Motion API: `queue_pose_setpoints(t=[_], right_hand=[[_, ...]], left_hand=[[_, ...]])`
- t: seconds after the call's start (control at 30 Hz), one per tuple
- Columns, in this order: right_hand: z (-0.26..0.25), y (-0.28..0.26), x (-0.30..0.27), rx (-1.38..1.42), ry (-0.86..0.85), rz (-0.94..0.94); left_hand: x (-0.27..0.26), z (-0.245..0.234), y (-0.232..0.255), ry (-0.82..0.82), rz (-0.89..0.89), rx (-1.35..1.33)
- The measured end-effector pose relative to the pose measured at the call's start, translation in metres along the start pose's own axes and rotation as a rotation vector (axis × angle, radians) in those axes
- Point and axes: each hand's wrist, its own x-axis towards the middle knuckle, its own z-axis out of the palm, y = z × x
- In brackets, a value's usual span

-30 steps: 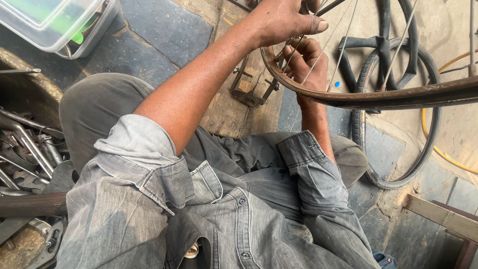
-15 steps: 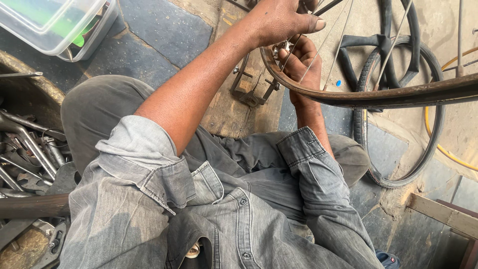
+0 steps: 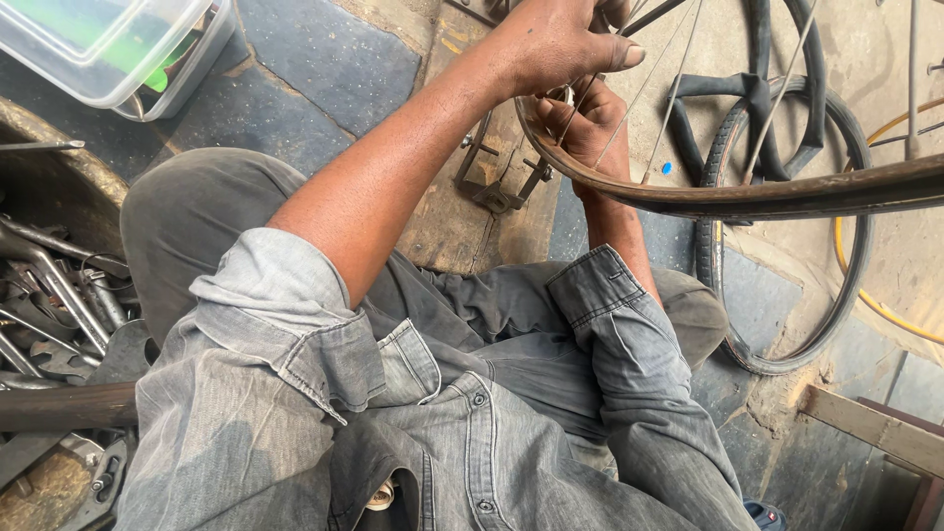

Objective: The person sits on the floor and uses a spoke wrench to adjust the tension of the spokes on a bicycle wheel mounted in a truing stand. They rotate the wheel and repeatedly tighten or loosen individual spokes to true the rim.

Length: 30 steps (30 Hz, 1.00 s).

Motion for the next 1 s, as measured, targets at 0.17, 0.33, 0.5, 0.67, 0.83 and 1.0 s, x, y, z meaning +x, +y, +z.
queue_pose_setpoints(t=[0.17,0.33,0.5,0.67,0.83,1.0], right_hand=[[-0.003,0.009,0.004,0.074,-0.011,0.013],[-0.011,0.013,0.009,0.191,-0.073,0.104],[-0.020,0.009,0.007,0.387,-0.158,0.066],[-0.029,0.011,0.006,0.359,-0.157,0.084],[-0.020,0.016,0.007,0.316,-0.101,0.025],[-0.017,0.011,0.005,0.342,-0.056,0.074]], left_hand=[[0.000,-0.003,0.001,-0.027,0.034,-0.109],[-0.004,-0.006,0.008,-0.024,-0.035,-0.081],[-0.006,-0.011,0.009,-0.010,-0.043,-0.074],[-0.005,-0.011,0.016,0.011,-0.039,-0.059],[-0.005,-0.019,0.027,-0.095,-0.251,-0.094],[-0.012,-0.028,0.012,-0.216,-0.456,0.129]])
